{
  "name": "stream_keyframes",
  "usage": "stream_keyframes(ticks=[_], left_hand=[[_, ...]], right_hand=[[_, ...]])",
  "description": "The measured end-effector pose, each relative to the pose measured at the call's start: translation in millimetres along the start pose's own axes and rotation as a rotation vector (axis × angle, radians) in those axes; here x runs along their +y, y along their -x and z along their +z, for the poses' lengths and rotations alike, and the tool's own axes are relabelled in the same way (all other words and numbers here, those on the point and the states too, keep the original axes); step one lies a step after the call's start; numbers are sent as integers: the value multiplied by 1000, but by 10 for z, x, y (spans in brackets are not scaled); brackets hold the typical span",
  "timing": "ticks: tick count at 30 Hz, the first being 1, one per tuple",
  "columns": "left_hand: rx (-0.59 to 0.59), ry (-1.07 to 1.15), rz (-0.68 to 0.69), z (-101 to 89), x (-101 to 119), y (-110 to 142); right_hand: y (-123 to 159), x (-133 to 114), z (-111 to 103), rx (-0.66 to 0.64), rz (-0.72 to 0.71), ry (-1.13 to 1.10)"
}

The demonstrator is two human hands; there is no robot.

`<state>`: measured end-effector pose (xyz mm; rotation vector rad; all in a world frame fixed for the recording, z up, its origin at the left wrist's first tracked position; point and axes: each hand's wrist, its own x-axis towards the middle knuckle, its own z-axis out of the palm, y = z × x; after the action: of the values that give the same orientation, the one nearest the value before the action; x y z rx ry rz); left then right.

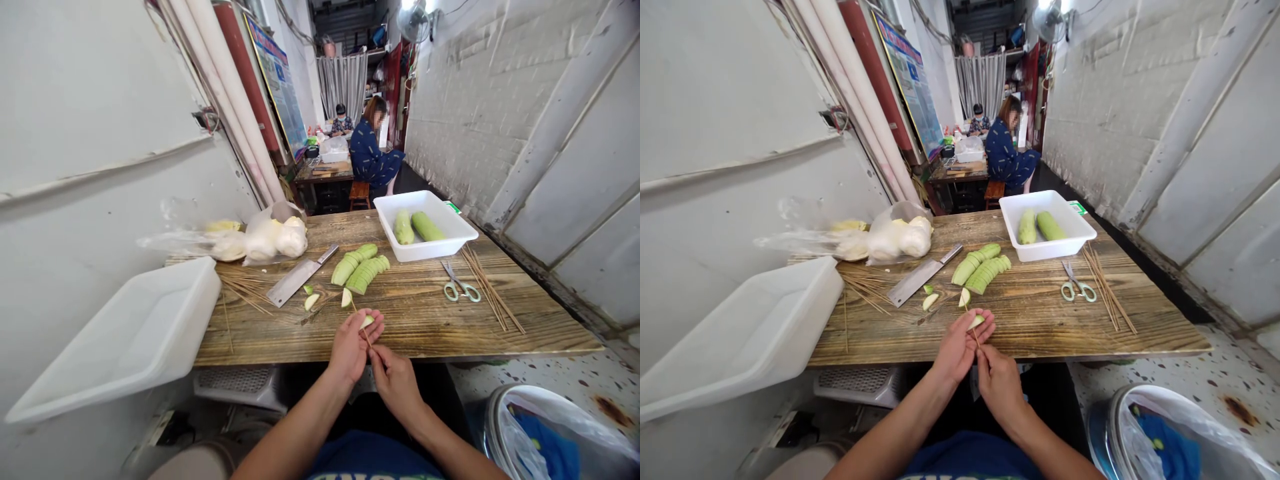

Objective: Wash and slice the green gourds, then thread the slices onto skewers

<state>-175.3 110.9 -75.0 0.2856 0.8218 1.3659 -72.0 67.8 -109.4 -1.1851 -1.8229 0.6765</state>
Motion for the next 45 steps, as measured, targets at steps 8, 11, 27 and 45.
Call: stream_keyframes(ticks=[8, 11, 27, 45], left_hand=[[-40, -188, 55, -40, -159, 93], [167, -528, 416, -267, 178, -10], [286, -792, 498, -865, 733, -588], [186, 99, -180, -375, 795, -371]], right_hand=[[-207, 65, -49, 53, 23, 89], [-211, 87, -91, 57, 17, 80], [-93, 45, 21, -125, 17, 54], [-59, -117, 31, -220, 3, 61]])
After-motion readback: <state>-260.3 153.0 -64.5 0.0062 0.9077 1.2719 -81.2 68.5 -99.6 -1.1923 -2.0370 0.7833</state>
